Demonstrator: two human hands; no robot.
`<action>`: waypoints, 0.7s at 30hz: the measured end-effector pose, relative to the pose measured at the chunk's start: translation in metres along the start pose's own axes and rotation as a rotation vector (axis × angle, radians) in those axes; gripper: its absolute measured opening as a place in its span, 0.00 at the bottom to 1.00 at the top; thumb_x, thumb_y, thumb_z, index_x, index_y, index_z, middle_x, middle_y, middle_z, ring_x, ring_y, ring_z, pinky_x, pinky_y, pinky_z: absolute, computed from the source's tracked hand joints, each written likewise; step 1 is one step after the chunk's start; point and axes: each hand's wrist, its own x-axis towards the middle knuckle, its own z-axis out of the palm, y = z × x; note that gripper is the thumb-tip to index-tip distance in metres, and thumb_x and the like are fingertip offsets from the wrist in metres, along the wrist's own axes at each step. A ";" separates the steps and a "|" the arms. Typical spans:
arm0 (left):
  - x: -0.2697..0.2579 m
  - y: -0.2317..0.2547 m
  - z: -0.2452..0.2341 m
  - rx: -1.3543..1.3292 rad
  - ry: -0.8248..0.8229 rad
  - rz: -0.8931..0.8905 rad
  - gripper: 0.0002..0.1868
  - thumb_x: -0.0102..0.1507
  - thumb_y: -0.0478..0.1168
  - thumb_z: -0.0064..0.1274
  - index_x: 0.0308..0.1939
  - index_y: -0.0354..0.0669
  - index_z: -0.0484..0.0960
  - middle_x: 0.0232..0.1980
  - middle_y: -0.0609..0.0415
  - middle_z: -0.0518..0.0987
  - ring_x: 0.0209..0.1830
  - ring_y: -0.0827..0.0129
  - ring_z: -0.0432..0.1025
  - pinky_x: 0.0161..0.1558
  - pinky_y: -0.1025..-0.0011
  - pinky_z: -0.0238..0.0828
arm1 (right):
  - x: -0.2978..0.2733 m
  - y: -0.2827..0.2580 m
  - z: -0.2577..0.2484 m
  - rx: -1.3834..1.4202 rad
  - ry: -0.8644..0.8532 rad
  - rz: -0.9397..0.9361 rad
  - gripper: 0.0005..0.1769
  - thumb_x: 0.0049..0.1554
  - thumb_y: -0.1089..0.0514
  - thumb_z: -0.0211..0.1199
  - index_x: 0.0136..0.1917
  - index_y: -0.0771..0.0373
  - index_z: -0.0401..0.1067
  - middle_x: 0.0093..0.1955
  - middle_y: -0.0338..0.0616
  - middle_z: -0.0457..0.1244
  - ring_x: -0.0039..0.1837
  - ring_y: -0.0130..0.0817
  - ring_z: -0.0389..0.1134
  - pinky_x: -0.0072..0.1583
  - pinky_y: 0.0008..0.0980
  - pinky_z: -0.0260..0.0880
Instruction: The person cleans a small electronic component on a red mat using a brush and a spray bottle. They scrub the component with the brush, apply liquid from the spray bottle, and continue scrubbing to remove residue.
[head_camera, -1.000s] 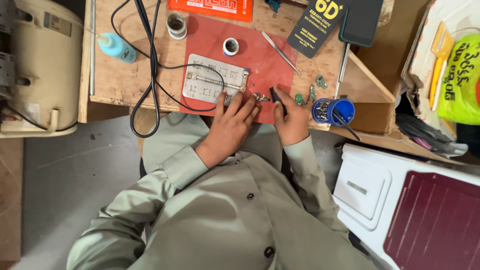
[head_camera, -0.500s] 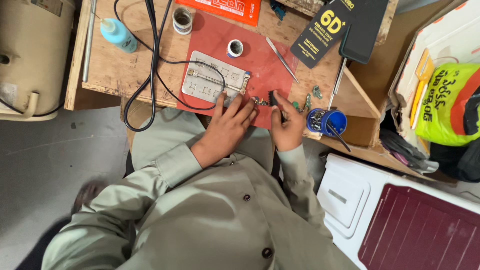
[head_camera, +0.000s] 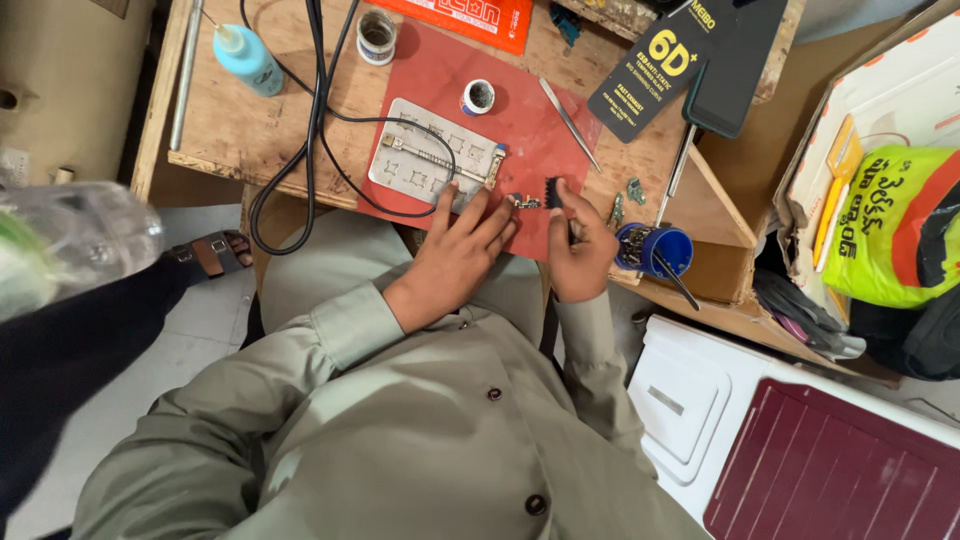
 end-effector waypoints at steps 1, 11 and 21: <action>0.000 0.000 0.000 0.000 0.011 -0.001 0.29 0.62 0.41 0.49 0.69 0.39 0.75 0.72 0.47 0.67 0.75 0.49 0.56 0.72 0.36 0.46 | 0.001 -0.003 0.001 0.002 0.001 0.011 0.20 0.64 0.71 0.59 0.68 0.67 0.73 0.65 0.45 0.70 0.44 0.14 0.60 0.45 0.19 0.62; -0.003 -0.001 0.007 -0.039 0.063 0.010 0.26 0.63 0.42 0.48 0.65 0.39 0.76 0.71 0.46 0.69 0.74 0.48 0.59 0.71 0.34 0.46 | 0.018 -0.042 0.003 -0.450 -0.172 -0.274 0.36 0.53 0.76 0.51 0.74 0.62 0.67 0.54 0.60 0.61 0.53 0.52 0.67 0.55 0.42 0.69; -0.008 -0.001 0.022 -0.019 0.030 -0.003 0.26 0.63 0.42 0.48 0.65 0.41 0.77 0.72 0.49 0.69 0.76 0.51 0.57 0.73 0.35 0.46 | 0.020 -0.045 0.001 -0.635 -0.057 -0.436 0.30 0.53 0.69 0.64 0.69 0.61 0.70 0.67 0.64 0.58 0.68 0.61 0.60 0.68 0.50 0.62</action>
